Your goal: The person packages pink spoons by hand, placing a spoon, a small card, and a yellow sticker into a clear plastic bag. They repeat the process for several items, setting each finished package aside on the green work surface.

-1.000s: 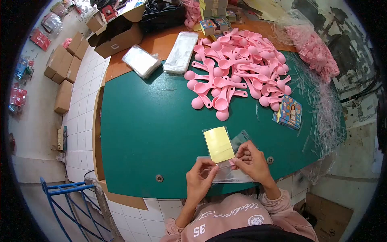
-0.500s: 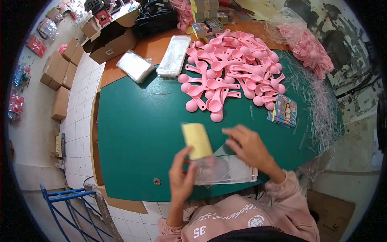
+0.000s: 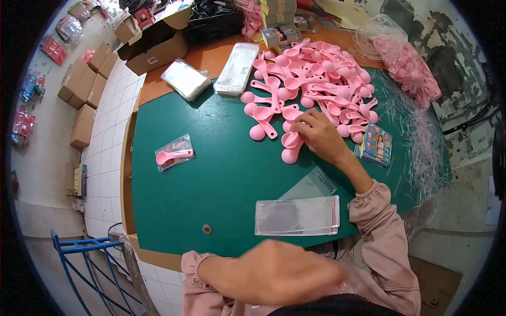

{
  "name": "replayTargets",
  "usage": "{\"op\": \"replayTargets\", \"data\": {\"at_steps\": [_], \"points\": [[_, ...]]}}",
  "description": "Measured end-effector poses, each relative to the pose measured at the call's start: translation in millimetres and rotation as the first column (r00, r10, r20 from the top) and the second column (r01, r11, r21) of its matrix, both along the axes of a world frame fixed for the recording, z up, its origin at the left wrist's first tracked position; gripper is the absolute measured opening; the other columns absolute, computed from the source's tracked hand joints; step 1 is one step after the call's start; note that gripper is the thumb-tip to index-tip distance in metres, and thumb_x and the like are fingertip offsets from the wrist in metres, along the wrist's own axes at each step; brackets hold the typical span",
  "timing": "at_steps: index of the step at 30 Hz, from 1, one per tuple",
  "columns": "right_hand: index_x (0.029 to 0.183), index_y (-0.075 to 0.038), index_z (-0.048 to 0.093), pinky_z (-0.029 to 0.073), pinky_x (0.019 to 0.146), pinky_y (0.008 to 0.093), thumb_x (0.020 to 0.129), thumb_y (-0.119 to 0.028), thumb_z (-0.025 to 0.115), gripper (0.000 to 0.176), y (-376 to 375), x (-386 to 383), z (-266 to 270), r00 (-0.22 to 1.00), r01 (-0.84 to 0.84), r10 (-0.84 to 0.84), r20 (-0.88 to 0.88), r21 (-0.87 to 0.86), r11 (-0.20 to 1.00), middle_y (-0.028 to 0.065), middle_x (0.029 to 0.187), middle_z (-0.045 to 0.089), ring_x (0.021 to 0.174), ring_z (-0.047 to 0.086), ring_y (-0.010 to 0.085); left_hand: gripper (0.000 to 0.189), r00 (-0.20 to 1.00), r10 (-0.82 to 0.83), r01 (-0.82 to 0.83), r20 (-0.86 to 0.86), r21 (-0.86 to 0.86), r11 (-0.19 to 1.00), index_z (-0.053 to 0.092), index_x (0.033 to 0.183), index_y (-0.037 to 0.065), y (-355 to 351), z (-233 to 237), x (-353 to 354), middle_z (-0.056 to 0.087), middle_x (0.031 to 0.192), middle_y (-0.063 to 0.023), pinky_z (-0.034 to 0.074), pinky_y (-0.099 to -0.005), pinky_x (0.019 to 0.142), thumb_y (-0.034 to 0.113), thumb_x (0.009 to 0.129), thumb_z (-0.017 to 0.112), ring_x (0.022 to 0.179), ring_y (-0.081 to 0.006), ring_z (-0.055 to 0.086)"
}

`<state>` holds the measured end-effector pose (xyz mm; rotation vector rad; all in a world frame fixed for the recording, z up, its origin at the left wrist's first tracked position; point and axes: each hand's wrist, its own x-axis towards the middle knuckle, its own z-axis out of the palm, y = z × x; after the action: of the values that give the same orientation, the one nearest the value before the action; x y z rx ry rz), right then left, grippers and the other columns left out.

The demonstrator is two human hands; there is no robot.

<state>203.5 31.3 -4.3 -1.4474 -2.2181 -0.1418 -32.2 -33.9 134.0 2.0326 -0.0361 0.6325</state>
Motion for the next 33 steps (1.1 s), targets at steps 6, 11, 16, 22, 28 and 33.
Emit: {"op": "replayTargets", "data": {"at_steps": [6,11,16,22,28,33], "points": [[0.090,-0.005,0.055,0.041,0.078,0.0377,0.064,0.002,0.062,0.027,-22,2,5,0.951,0.014,-0.002,-0.309,0.039,0.999,0.0106,0.091,0.055,0.089,0.052,0.0286,0.023,0.870,0.008,-0.190,0.493,0.319,0.928,0.058,0.101,0.017,-20,4,19,0.056,0.069,-0.0014,0.024,-0.0192,0.037,0.005,0.082,0.054,0.041,-0.0060,0.037],[0.090,-0.005,0.055,0.042,0.076,0.0375,0.068,0.001,0.061,0.024,-28,-2,6,0.912,0.046,-0.034,-0.409,0.018,0.999,0.0115,0.091,0.055,0.088,0.052,0.0290,0.026,0.822,-0.041,-0.122,0.568,0.247,0.961,0.059,0.101,0.023,-16,12,13,0.059,0.073,-0.0046,0.022,-0.0174,0.038,0.003,0.086,0.049,0.041,-0.0039,0.039],[0.101,-0.003,0.056,0.043,0.071,0.0367,0.083,-0.007,0.054,0.018,-34,-2,15,0.738,0.096,-0.159,-0.656,-0.132,0.987,0.0146,0.089,0.055,0.082,0.054,0.0304,0.022,0.990,0.129,-0.127,0.065,-0.023,0.992,0.059,0.092,0.007,-11,1,-22,0.057,0.070,-0.0034,0.043,-0.0291,0.044,0.012,0.071,0.064,0.051,-0.0202,0.053],[0.117,-0.004,0.052,0.043,0.073,0.0348,0.088,-0.013,0.048,0.031,-45,1,32,0.840,0.097,-0.168,-0.516,-0.161,0.982,0.0155,0.089,0.055,0.083,0.055,0.0281,0.033,0.702,0.688,-0.585,-0.184,0.402,0.704,0.051,0.100,0.004,19,-113,46,0.049,0.084,-0.0113,0.044,-0.0359,0.060,0.017,0.073,0.066,0.072,-0.0268,0.053],[0.109,0.000,0.057,0.045,0.070,0.0281,0.082,-0.003,0.053,0.027,-90,6,50,0.749,0.037,-0.236,-0.619,-0.318,0.948,0.0107,0.093,0.058,0.078,0.056,0.0189,0.035,0.698,0.643,-0.555,-0.314,0.331,0.763,0.050,0.104,0.006,21,-152,54,0.050,0.086,-0.0114,0.041,-0.0374,0.069,0.010,0.073,0.064,0.077,-0.0282,0.051],[0.099,-0.001,0.061,0.042,0.055,0.0198,0.080,-0.001,0.058,0.018,-127,12,43,0.443,0.116,-0.535,-0.719,-0.546,0.830,0.0018,0.083,0.057,0.066,0.051,0.0055,0.034,0.804,0.506,-0.462,-0.313,0.207,0.862,0.053,0.102,0.007,30,-160,51,0.049,0.080,-0.0091,0.039,-0.0347,0.065,0.003,0.069,0.062,0.079,-0.0252,0.051]]}}
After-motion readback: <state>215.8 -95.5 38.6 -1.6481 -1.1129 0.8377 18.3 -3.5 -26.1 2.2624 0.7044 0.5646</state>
